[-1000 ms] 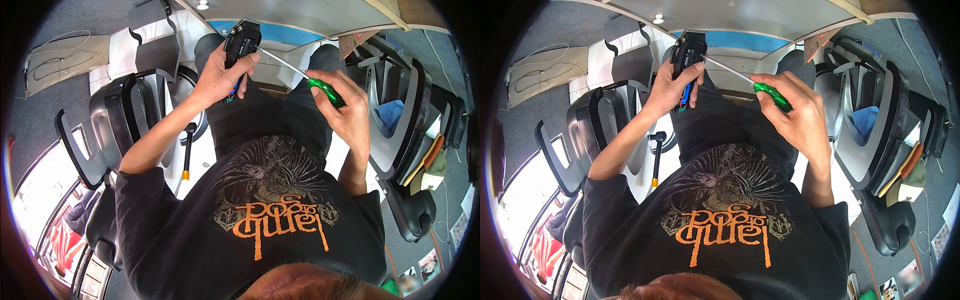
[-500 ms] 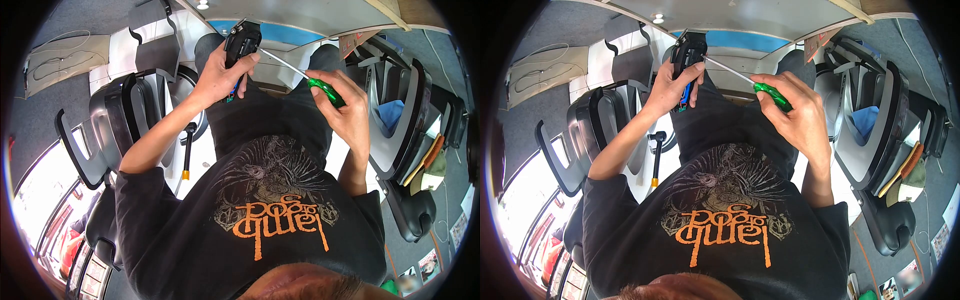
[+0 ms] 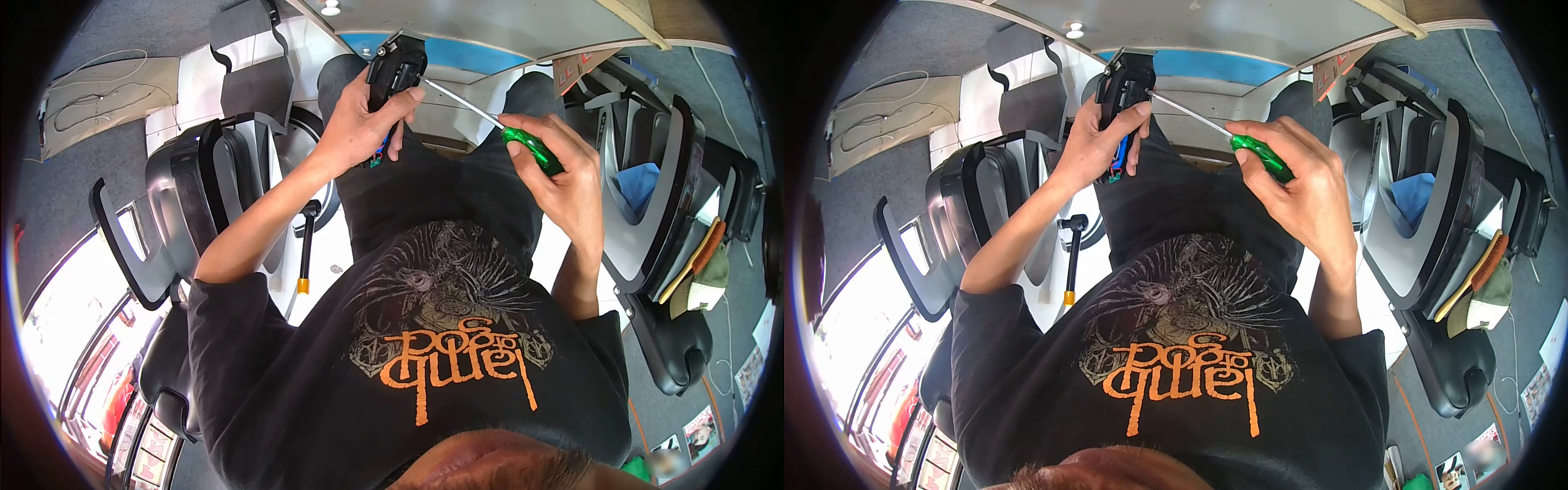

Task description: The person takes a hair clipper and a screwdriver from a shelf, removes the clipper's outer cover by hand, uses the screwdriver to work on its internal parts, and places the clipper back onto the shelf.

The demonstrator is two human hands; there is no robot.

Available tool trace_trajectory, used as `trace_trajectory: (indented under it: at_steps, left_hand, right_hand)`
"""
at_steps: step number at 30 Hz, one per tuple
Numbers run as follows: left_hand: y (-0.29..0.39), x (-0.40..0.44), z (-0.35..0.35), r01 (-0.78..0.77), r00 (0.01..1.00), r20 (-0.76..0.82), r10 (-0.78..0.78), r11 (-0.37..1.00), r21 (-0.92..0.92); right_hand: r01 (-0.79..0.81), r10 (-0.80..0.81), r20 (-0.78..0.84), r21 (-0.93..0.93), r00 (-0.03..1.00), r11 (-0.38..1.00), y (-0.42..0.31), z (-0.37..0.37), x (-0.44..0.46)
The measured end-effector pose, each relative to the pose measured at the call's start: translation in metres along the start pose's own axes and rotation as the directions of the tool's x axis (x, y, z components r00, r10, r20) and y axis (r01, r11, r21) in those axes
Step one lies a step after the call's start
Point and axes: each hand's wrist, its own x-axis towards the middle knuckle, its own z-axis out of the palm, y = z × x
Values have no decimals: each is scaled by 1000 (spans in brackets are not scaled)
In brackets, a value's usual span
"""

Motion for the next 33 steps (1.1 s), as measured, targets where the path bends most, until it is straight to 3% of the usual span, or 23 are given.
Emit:
trace_trajectory:
  at_steps: [6,10,12,15,18,24,27,28,31,33]
  left_hand:
    - [-3,0,-1,1,1000,-16,0,999,33]
    - [-2,-2,2,4,999,-47,0,997,78]
    - [-3,-2,2,-11,998,-62,19,993,121]
    - [-4,-3,1,-47,995,-75,65,974,223]
    - [-2,-4,0,-56,994,-66,85,936,349]
    - [-4,-3,-2,-29,999,-19,41,903,428]
    - [-2,-4,0,25,999,-39,-9,904,427]
    - [-5,-4,0,32,999,-48,-13,906,422]
    - [-6,-2,1,60,997,-66,-39,934,352]
    - [-5,-1,2,68,997,-58,-53,956,287]
  right_hand:
    - [-16,15,26,28,1000,999,1,-1,1]
    - [-198,168,147,222,975,955,12,1,-3]
    - [-382,297,282,325,912,865,10,-3,-2]
    - [-635,387,511,524,767,568,10,-11,3]
    - [-675,367,569,576,736,461,11,-9,3]
    - [-536,391,391,396,833,746,18,8,-6]
    - [-233,207,160,160,965,959,21,21,-14]
    - [-14,14,23,9,1000,1000,19,24,-13]
    - [43,-36,39,-209,999,977,6,19,-10]
    - [-76,74,-22,-136,997,988,-3,17,-7]
